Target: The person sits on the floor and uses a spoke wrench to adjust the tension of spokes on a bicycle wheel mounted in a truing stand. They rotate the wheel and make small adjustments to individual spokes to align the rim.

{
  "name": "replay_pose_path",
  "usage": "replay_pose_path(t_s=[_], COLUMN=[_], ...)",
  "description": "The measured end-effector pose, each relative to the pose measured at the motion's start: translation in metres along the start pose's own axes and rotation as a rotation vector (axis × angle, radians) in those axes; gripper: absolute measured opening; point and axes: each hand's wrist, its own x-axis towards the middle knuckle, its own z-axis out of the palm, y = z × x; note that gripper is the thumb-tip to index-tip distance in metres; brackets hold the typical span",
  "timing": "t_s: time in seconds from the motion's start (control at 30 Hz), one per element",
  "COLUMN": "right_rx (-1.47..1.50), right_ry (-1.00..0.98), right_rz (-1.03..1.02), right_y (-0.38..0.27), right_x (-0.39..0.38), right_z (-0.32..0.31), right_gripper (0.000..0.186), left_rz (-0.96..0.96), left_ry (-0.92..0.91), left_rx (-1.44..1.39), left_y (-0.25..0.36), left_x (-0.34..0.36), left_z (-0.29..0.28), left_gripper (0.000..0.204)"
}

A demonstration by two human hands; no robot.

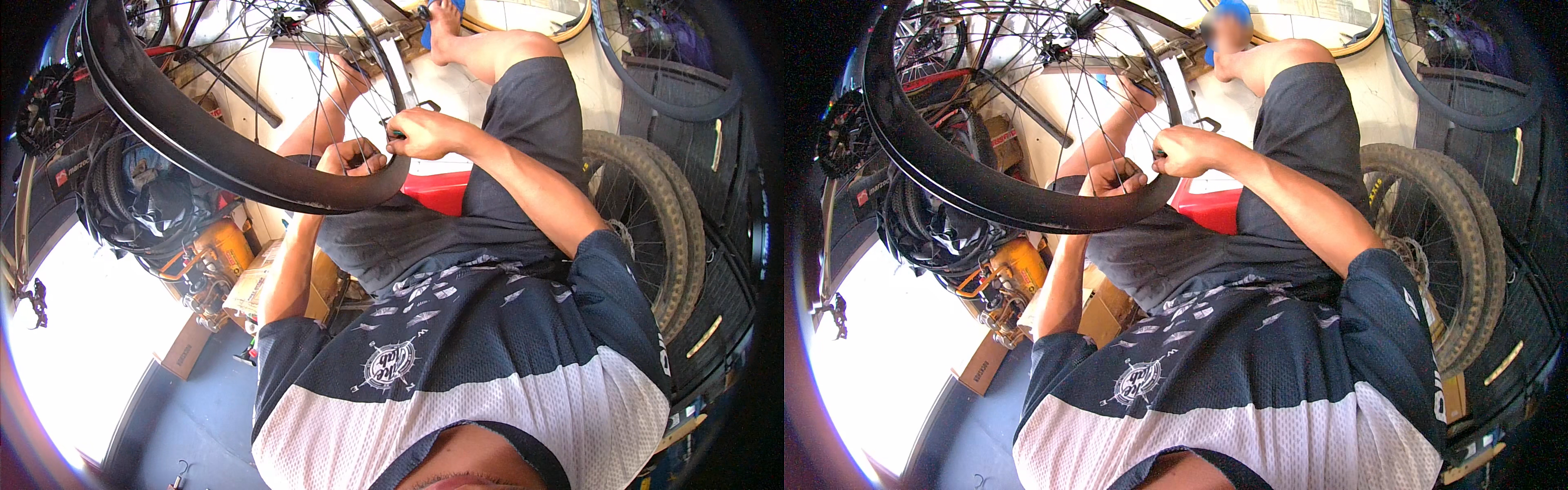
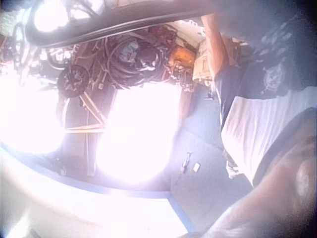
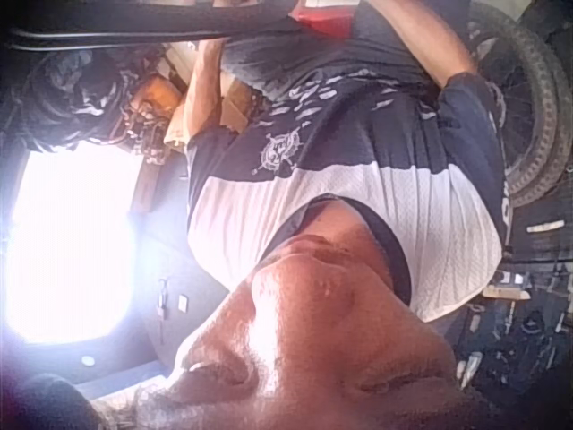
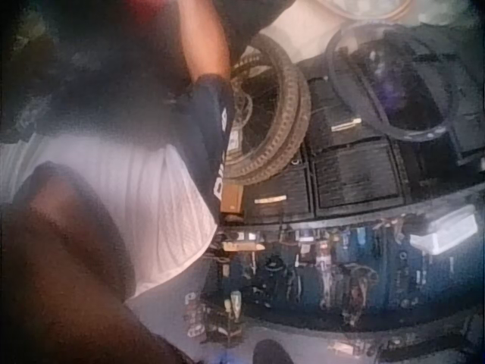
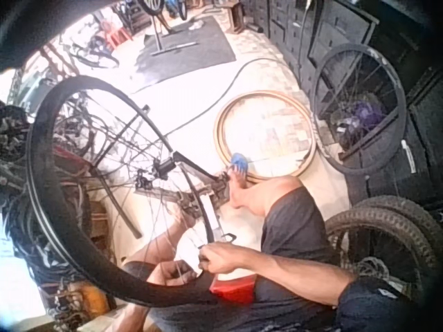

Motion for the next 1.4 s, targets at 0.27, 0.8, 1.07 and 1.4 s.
replay_pose_path(t_s=[0.27, 0.8, 1.07, 1.4], right_rx=[0.292, 0.404, 0.430, 0.396], right_ry=[0.063, 0.282, 0.246, 0.291], right_rz=[-0.141, -0.104, -0.117, -0.188], right_y=[0.010, 0.006, 0.006, 0.006], right_x=[0.001, 0.015, 0.016, 0.012], right_z=[0.004, -0.001, -0.003, -0.004], right_gripper=[0.030, 0.027, 0.029, 0.030], left_rz=[-0.149, -0.182, -0.172, -0.120], left_ry=[0.070, -0.081, -0.171, -0.117], left_rx=[-0.355, -0.420, -0.268, -0.263], left_y=[-0.017, -0.027, -0.026, -0.003], left_x=[-0.005, 0.006, 0.016, 0.017], left_z=[-0.009, -0.001, -0.010, -0.002], left_gripper=[0.029, 0.023, 0.022, 0.022])
